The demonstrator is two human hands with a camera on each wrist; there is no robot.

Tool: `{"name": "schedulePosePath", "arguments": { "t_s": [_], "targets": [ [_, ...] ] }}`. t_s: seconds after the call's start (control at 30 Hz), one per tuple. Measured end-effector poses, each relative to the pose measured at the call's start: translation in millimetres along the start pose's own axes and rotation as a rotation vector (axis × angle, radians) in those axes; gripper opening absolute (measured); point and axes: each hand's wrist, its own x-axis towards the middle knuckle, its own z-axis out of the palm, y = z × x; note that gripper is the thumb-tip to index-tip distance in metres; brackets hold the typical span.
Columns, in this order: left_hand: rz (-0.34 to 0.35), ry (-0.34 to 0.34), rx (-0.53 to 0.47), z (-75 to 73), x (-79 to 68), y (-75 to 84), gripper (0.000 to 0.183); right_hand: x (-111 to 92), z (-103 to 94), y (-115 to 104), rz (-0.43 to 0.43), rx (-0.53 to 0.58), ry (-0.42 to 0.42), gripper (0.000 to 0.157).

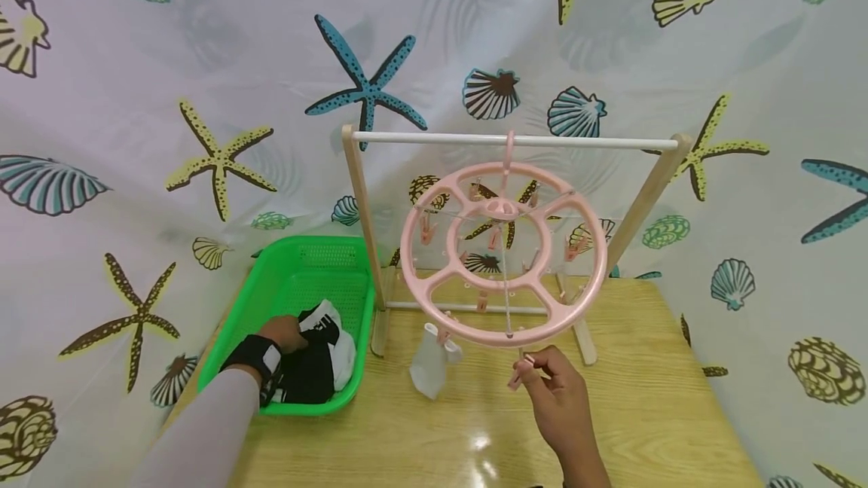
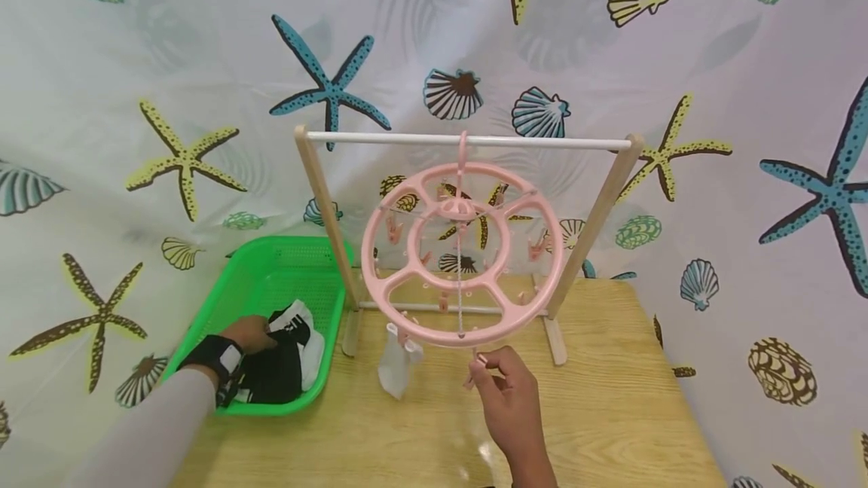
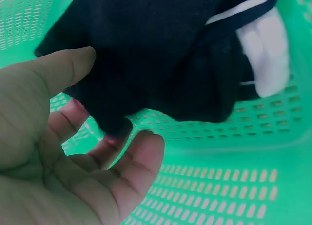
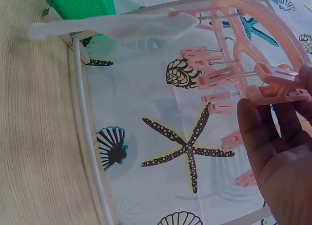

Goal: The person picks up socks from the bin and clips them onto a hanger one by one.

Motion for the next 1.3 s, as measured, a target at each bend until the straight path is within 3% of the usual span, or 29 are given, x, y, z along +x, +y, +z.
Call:
{"name": "schedulePosePath", "arguments": {
  "t_s": [0.13, 0.23, 0.3, 0.43, 0.67, 0.9, 1.1, 1.3],
  "targets": [
    [0.019, 0.085, -0.07, 0.4, 0.0, 1.7, 0.032, 0.9, -1.3, 1.4, -0.042, 0.036, -0.01, 0.008],
    [0.034, 0.136, -0.13, -6.4, -7.4, 13.6, 0.019, 1.4, -1.5, 2.0, -0.054, 0.033, -0.013, 0.006],
    [0.056, 0.155, -0.147, -12.0, -14.1, 23.5, 0.016, 1.7, -1.5, 2.1, -0.049, 0.026, -0.016, 0.006],
    [0.102, 0.222, -0.189, -17.9, -30.1, 38.7, 0.032, 1.5, -0.1, 2.0, -0.031, 0.019, -0.02, 0.005],
    [0.207, 0.365, -0.344, -17.0, -63.5, 66.5, 0.022, 0.0, 1.9, 1.4, 0.003, 0.008, -0.025, 0.007],
    [0.334, 0.311, -0.584, -11.7, -96.5, 115.9, 0.015, 3.0, 3.4, -0.2, -0.051, 0.005, -0.014, 0.005],
    [0.516, 0.325, -0.669, 9.2, -121.8, 157.1, 0.011, 3.0, 5.7, -3.7, -0.049, 0.029, -0.028, 0.006],
    [0.519, 0.225, -0.745, 41.0, -136.1, 180.7, 0.014, -0.6, 8.9, -5.4, -0.022, 0.04, -0.021, 0.006]
  ]
}}
